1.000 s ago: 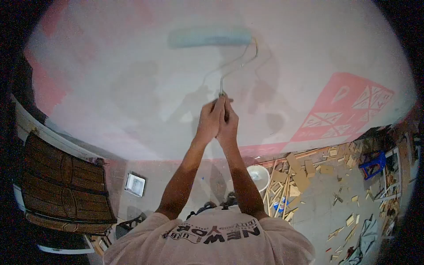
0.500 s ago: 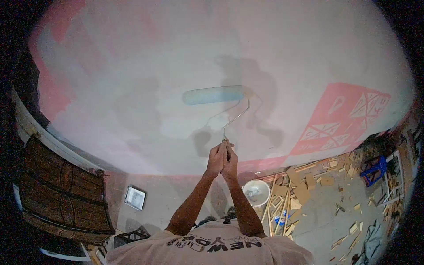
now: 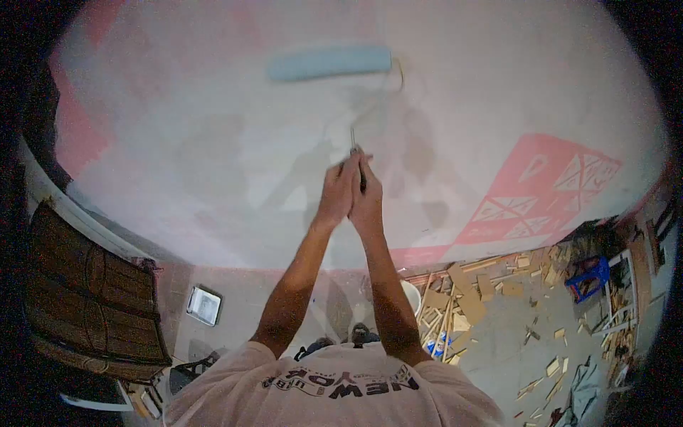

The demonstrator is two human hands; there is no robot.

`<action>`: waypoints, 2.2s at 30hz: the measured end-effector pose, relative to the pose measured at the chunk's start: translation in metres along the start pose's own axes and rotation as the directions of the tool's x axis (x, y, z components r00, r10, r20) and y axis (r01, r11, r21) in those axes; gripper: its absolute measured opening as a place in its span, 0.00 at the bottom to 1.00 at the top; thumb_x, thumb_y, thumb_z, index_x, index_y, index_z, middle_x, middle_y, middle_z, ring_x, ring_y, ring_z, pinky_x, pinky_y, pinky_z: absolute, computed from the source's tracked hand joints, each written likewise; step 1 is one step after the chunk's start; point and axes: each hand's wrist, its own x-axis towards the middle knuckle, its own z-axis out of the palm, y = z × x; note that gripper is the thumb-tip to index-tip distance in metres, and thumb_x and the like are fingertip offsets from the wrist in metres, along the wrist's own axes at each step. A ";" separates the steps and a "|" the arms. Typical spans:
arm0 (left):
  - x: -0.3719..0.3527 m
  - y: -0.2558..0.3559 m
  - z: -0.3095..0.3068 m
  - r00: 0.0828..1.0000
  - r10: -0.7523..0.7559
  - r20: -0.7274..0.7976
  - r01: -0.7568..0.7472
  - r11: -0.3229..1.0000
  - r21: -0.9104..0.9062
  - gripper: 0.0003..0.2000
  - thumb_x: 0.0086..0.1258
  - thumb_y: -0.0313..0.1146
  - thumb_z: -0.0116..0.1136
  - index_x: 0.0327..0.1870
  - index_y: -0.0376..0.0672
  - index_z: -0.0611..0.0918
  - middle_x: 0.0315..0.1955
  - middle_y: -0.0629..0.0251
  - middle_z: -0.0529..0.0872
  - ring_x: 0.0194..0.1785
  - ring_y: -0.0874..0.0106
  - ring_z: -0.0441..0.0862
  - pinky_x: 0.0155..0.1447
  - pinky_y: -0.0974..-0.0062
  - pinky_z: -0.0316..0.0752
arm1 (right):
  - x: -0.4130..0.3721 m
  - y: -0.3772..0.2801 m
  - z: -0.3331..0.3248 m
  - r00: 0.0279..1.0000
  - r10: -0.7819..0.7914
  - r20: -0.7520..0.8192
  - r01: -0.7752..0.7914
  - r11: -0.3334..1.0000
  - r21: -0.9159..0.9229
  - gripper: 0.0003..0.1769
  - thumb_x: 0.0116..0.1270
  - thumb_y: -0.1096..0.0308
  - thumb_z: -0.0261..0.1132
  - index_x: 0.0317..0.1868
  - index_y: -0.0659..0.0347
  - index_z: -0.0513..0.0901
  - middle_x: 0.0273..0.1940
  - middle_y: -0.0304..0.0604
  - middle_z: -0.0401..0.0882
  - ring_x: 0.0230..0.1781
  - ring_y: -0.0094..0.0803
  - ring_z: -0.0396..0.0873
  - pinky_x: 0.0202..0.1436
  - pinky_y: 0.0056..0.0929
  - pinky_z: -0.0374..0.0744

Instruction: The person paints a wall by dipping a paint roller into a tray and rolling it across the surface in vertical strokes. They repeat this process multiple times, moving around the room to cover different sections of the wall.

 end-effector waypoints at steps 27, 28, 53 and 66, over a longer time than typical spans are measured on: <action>-0.193 -0.358 -0.080 0.809 -0.512 -0.288 0.559 0.821 0.112 0.23 0.82 0.46 0.51 0.64 0.35 0.79 0.49 0.52 0.88 0.52 0.64 0.86 0.59 0.68 0.78 | -0.254 0.338 0.008 0.316 0.948 -0.038 -0.930 0.318 0.187 0.20 0.77 0.52 0.61 0.51 0.63 0.79 0.23 0.37 0.72 0.10 0.24 0.66 0.12 0.29 0.64; -0.205 -0.368 -0.093 0.788 -0.543 -0.290 0.583 0.809 0.071 0.23 0.82 0.46 0.51 0.65 0.35 0.79 0.50 0.52 0.88 0.53 0.64 0.86 0.60 0.67 0.78 | -0.251 0.351 0.012 0.252 0.963 -0.098 -0.945 0.266 0.192 0.21 0.75 0.51 0.62 0.51 0.62 0.77 0.22 0.36 0.71 0.10 0.26 0.68 0.12 0.28 0.65; -0.643 -0.377 -0.192 0.126 -0.964 -0.234 0.925 0.200 -0.323 0.26 0.82 0.47 0.52 0.72 0.39 0.71 0.51 0.51 0.89 0.48 0.62 0.89 0.47 0.67 0.81 | -0.296 0.406 0.029 0.276 0.961 0.018 -0.931 0.262 0.256 0.12 0.80 0.56 0.60 0.42 0.55 0.76 0.22 0.30 0.67 0.13 0.20 0.65 0.14 0.25 0.64; -0.558 -0.341 -0.238 0.327 -0.906 -0.269 0.906 0.381 -0.182 0.23 0.83 0.42 0.49 0.72 0.39 0.70 0.48 0.54 0.90 0.47 0.66 0.89 0.50 0.68 0.80 | -0.214 0.178 0.025 0.410 0.906 0.107 -0.868 0.352 0.350 0.15 0.81 0.56 0.58 0.61 0.52 0.77 0.22 0.27 0.65 0.12 0.17 0.60 0.12 0.23 0.63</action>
